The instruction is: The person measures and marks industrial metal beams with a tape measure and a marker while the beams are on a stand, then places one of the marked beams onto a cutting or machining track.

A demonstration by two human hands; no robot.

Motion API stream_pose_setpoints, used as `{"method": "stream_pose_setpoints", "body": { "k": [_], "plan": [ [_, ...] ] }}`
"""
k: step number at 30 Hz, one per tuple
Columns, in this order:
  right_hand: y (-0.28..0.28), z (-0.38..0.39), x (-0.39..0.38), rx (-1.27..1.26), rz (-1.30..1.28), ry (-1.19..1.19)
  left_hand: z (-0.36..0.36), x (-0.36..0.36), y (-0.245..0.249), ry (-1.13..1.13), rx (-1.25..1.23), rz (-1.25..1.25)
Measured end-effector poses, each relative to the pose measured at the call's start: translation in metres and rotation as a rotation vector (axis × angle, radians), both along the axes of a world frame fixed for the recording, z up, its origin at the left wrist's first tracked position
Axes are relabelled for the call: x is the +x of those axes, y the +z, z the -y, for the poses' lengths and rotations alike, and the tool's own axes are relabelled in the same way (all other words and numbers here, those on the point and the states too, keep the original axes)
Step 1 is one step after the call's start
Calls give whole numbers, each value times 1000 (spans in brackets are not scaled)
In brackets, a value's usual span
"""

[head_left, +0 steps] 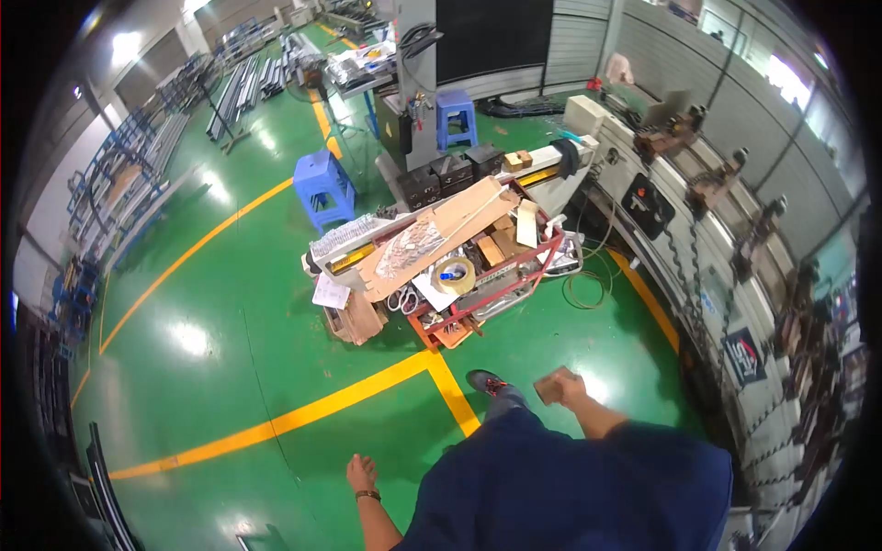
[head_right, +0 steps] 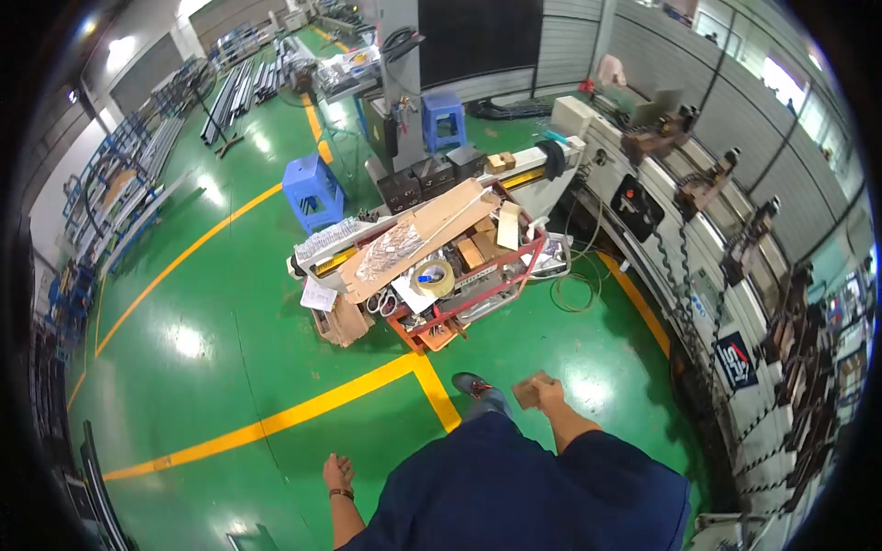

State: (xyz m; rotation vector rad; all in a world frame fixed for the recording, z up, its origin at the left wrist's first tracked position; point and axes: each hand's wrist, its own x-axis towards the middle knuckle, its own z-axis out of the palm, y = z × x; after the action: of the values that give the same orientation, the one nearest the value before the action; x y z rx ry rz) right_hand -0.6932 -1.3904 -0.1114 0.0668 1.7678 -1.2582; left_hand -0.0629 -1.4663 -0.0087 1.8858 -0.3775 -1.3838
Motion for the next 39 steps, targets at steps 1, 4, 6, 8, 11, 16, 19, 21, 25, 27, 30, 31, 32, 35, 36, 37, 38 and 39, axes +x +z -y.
{"method": "stream_pose_setpoints", "body": {
  "k": [1,4,6,8,11,16,19,21,25,27,30,31,32,35,36,37,38,39],
  "plan": [
    [19,37,-4,-14,10,-3,-4,-13,2,25,22,1],
    [64,150,-42,28,-58,74,-53,-61,-31,247,220,-64],
    [56,225,-70,-183,-22,65,-99,-85,-61,-947,36,700],
    [66,294,-97,-208,-64,181,-126,-142,-67,-1108,136,661],
    [122,371,-107,-165,-51,254,-149,-192,-61,-937,293,470],
    [103,426,-114,-12,-63,358,-172,-240,-44,-725,437,341],
    [84,416,-106,67,-100,417,-180,-254,-39,-674,460,328],
    [74,390,-97,100,-67,553,-183,-258,-42,-692,461,350],
    [40,317,-75,305,1,853,-182,-246,-58,-351,416,213],
    [3,279,-74,262,15,1083,-136,-265,-22,394,337,-99],
    [24,255,-35,276,-314,1258,-107,-274,-2,413,209,-94],
    [25,251,-24,201,-344,1295,-105,-272,6,371,156,-87],
    [4,252,-20,102,-624,1526,-106,-276,14,344,110,-66],
    [-1,254,15,63,-219,1386,-143,-271,14,349,36,41],
    [-8,259,29,60,-261,1510,-165,-264,16,383,43,46],
    [-42,272,24,-41,-276,1869,-195,-257,20,491,59,43],
    [13,272,61,264,-3,1648,-220,-258,18,594,67,27],
    [32,265,90,321,17,1639,-258,-256,5,684,94,32]
  ]
}}
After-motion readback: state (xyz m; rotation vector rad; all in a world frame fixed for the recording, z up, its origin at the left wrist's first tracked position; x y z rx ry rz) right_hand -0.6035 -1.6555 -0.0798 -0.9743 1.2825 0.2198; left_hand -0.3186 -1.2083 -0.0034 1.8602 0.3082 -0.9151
